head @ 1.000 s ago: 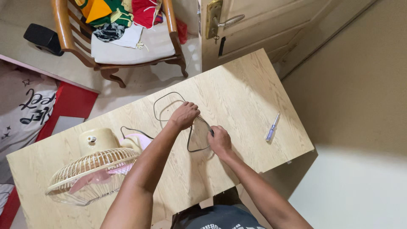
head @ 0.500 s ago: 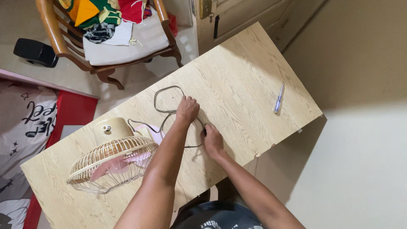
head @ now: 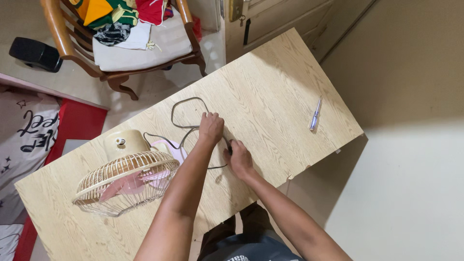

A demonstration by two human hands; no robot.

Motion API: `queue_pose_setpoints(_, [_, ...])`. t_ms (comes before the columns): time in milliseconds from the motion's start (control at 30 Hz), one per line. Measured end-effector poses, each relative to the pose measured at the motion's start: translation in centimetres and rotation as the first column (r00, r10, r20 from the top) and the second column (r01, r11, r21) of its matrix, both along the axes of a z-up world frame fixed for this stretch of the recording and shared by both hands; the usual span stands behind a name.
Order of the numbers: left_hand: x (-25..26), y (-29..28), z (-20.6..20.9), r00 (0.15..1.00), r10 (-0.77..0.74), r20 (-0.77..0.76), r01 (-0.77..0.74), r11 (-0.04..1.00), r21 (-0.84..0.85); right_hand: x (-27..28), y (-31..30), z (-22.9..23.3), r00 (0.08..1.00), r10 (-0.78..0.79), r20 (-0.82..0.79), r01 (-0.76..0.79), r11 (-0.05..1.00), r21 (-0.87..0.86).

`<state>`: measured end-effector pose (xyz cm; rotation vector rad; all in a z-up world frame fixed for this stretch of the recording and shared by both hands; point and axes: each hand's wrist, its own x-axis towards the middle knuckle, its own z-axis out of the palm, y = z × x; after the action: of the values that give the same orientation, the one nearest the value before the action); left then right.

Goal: The person disassembles a small electric fan on a wooden table. They remove the front grille, then the fan blades, and finally the rear grille, placing each part on the table. The person uses a screwdriver to loosen a screw on the fan's motor housing.

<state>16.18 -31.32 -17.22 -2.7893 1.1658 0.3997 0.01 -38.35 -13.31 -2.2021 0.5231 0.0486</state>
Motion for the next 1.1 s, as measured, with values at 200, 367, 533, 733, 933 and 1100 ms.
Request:
queue_pose_setpoints(200, [-2.2,0.4,2.0,0.993,0.048,-0.109,-0.071,0.973,-0.22,-1.2,-1.5,1.0,0.997,-0.08,0.018,0.081,0.994,-0.069])
queue_pose_setpoints(367, [-5.4,0.9,4.5,0.968,0.014,-0.25,-0.153,0.821,-0.55,-4.7,-4.5,1.4,0.986,-0.168,0.002,0.168,0.982,-0.083])
queue_pose_setpoints(533, [-9.9,1.1,7.2,0.942,-0.009,-0.336,-0.2,0.788,-0.583,-9.0,-6.8,2.3,0.95,-0.207,0.236,0.267,0.928,-0.261])
queue_pose_setpoints(733, [-12.9,-1.2,8.8,0.93,-0.137,-0.342,-0.102,0.797,-0.595,-12.3,-8.3,2.9,0.905,-0.341,0.255,0.404,0.877,-0.261])
queue_pose_setpoints(933, [-12.1,-6.0,8.7,0.918,-0.278,-0.283,0.054,0.794,-0.606,-13.3,-10.5,2.2,0.852,-0.429,0.299,0.512,0.802,-0.309])
queue_pose_setpoints(1100, [-10.5,-11.2,8.0,0.905,-0.36,-0.228,0.149,0.768,-0.622,-12.9,-13.9,2.3,0.799,-0.5,0.333,0.588,0.766,-0.259])
